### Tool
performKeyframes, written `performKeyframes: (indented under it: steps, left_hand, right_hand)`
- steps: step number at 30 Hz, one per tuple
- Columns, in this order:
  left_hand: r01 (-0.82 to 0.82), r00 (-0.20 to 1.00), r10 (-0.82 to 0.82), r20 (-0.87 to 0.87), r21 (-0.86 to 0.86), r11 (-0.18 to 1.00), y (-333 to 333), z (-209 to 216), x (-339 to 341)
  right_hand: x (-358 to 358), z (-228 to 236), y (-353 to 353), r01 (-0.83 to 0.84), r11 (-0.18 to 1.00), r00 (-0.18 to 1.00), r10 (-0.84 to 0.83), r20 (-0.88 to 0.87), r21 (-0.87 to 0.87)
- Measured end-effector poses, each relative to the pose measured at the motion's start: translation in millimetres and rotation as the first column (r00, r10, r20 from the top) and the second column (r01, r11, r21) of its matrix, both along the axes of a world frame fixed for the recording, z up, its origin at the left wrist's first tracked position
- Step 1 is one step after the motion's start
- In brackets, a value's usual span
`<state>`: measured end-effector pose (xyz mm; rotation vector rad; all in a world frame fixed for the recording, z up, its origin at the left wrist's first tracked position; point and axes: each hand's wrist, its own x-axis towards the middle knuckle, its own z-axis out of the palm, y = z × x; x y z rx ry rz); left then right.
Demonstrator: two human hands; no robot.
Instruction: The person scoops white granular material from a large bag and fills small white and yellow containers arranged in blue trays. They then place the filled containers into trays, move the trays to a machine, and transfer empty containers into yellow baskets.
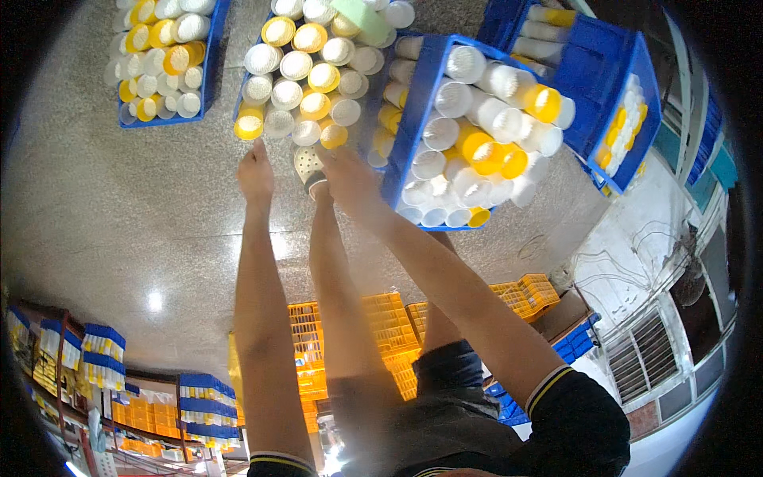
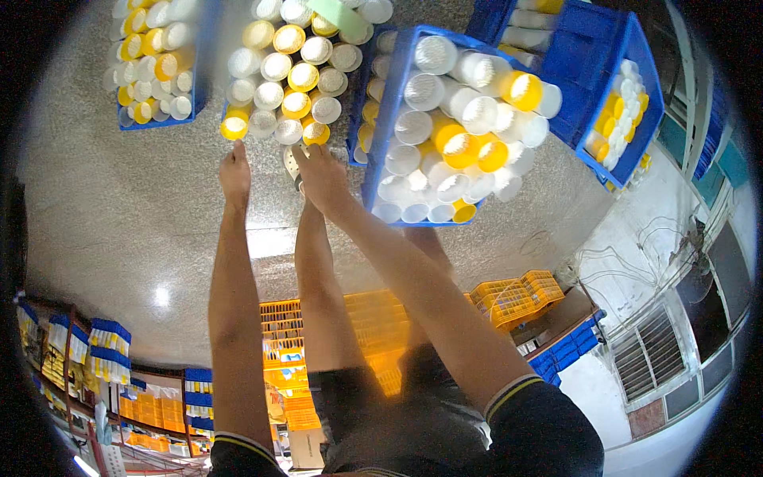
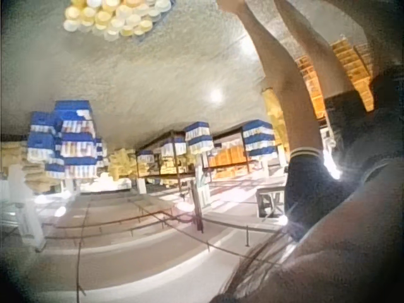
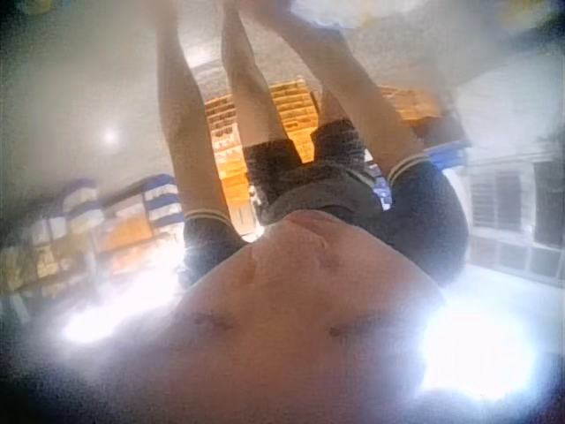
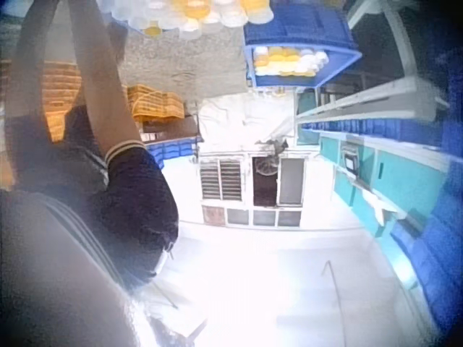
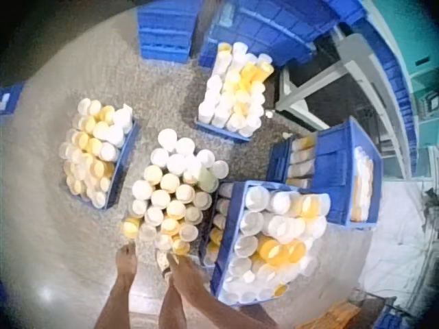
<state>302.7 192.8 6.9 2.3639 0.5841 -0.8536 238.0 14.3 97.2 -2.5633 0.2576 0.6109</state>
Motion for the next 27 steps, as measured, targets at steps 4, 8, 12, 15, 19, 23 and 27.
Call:
performKeyframes:
  steps: [4, 8, 12, 15, 19, 23, 27]
  left_hand:
    - [0.657, 0.723, -0.69, -0.035, 0.344, 0.671, 6.0, -45.2, 24.9]
    - [0.816, 0.545, -0.83, -0.118, 0.304, 0.492, 2.9, -76.3, 39.9]
    - [0.829, 0.546, -0.819, -0.177, 0.256, 0.498, 7.8, -65.6, 48.9]
    - [0.867, 0.465, -0.878, -0.116, 0.264, 0.424, 17.0, -20.3, 63.6]
    - [0.904, 0.327, -0.942, 0.073, 0.267, 0.334, 10.4, 79.1, 81.5]
    - [0.958, 0.102, -0.955, 0.28, 0.23, 0.169, -46.4, 168.2, 110.2]
    - [0.977, -0.135, -0.926, 0.353, 0.201, -0.066, -134.6, 219.3, 130.8]
  right_hand:
    - [-3.5, -93.1, 22.6, -0.101, 0.987, 0.981, 0.078, -0.176, -0.126]
    - [-10.0, -141.6, 29.9, 0.212, 0.977, 0.963, -0.205, -0.177, 0.02]
    - [-4.3, -135.4, 22.8, 0.576, 0.768, 0.813, -0.502, -0.296, 0.279]
    - [2.6, -90.2, 14.8, 0.271, 0.949, 0.962, -0.261, -0.081, 0.158]
    - [-13.5, 26.7, -4.5, 0.421, 0.873, 0.904, -0.425, -0.04, 0.246]
    - [-37.9, 130.3, -42.3, 0.592, 0.752, 0.776, -0.629, 0.046, 0.29]
    - [-53.6, 165.0, -81.8, 0.696, 0.659, 0.646, -0.748, 0.15, 0.285]
